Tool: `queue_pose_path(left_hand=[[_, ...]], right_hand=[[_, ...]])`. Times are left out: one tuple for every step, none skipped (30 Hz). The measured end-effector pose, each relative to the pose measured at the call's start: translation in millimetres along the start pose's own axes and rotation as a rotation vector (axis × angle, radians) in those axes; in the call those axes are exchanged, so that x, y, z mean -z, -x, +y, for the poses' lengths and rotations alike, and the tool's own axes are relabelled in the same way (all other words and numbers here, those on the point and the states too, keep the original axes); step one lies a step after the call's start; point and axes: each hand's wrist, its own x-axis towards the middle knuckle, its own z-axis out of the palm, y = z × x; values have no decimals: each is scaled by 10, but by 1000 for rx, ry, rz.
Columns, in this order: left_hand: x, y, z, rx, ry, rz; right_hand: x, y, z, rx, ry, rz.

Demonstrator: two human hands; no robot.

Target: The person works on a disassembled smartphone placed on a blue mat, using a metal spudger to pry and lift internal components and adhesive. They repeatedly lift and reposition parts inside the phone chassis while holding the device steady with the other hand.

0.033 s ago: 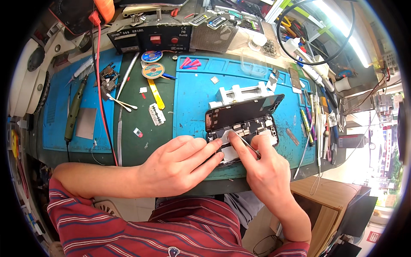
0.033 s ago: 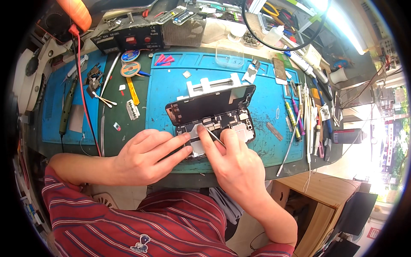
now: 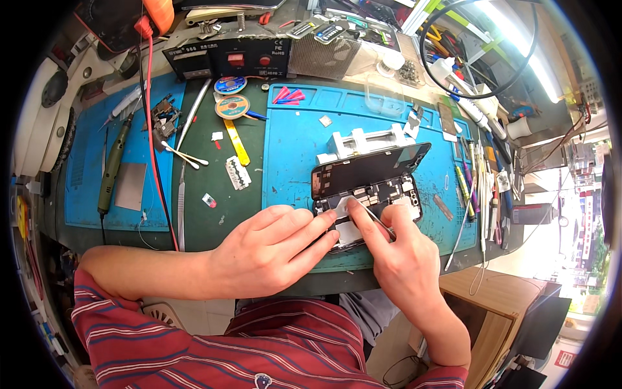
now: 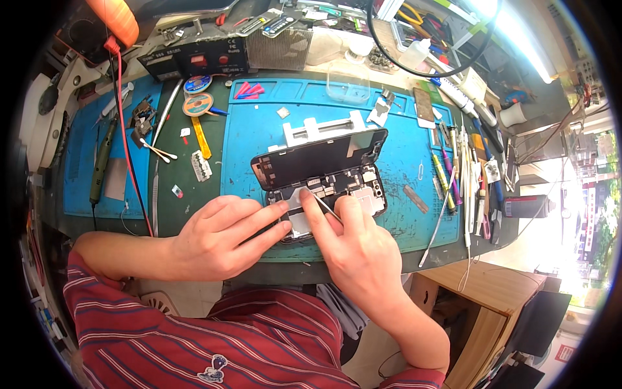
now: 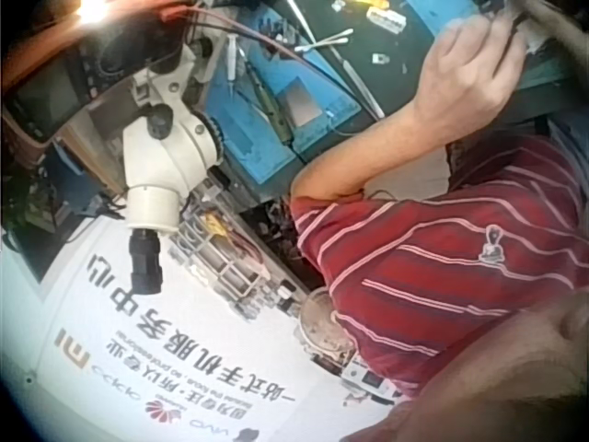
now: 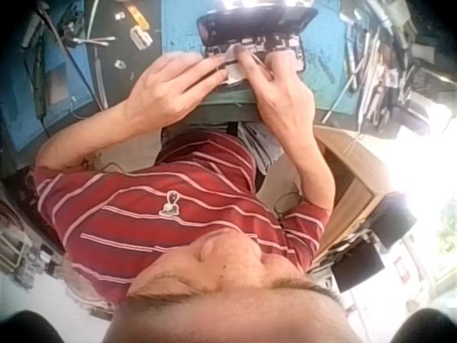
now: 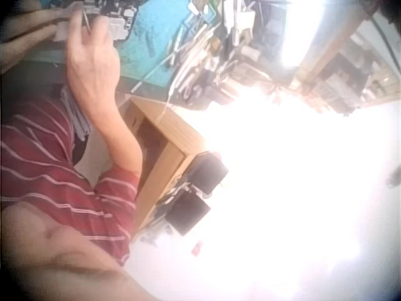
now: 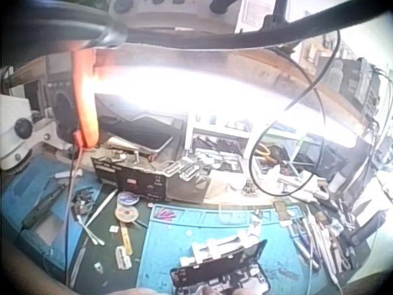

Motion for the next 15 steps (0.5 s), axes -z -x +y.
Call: queue_pose_path(left_hand=[[2, -3, -1, -2, -1, -1], [4, -5, -3, -2, -2, -3], [8, -6, -3, -2, -3, -4], [11, -7, -2, -2, -4, -5], [13, -9, -1, -1, -3, -4], [16, -9, 3, 1, -3, -3], [17, -7, 5, 4, -3, -1], [17, -4, 7, 6, -3, -2], [19, -4, 7, 5, -2, -3], [20, -4, 7, 4, -1, -4], [22, -4, 7, 4, -3, -5], [22, -3, 8, 3, -3, -6], [23, -3, 8, 3, -4, -7], [24, -5, 8, 2, -2, -7], [25, -6, 5, 2, 0, -8]], right_hand=[[-2, 7, -2, -7, -1, 3], [-4, 10, -4, -10, 0, 5], [-5, 11, -7, -12, 1, 8], [-5, 13, -9, -15, 3, 10], [1, 22, -8, -11, 1, -3], [13, 29, -5, -5, -2, -17], [26, 31, -3, 1, -5, -31], [45, 23, -4, 7, 5, -53], [70, 14, -7, 11, 15, -74], [81, 11, -9, 15, 25, -96], [77, 11, -12, 11, 24, -97], [72, 12, -15, 8, 25, -100], [67, 13, -18, 5, 25, -102], [63, 20, -22, -3, 25, -102], [58, 31, -28, -11, 25, -101]])
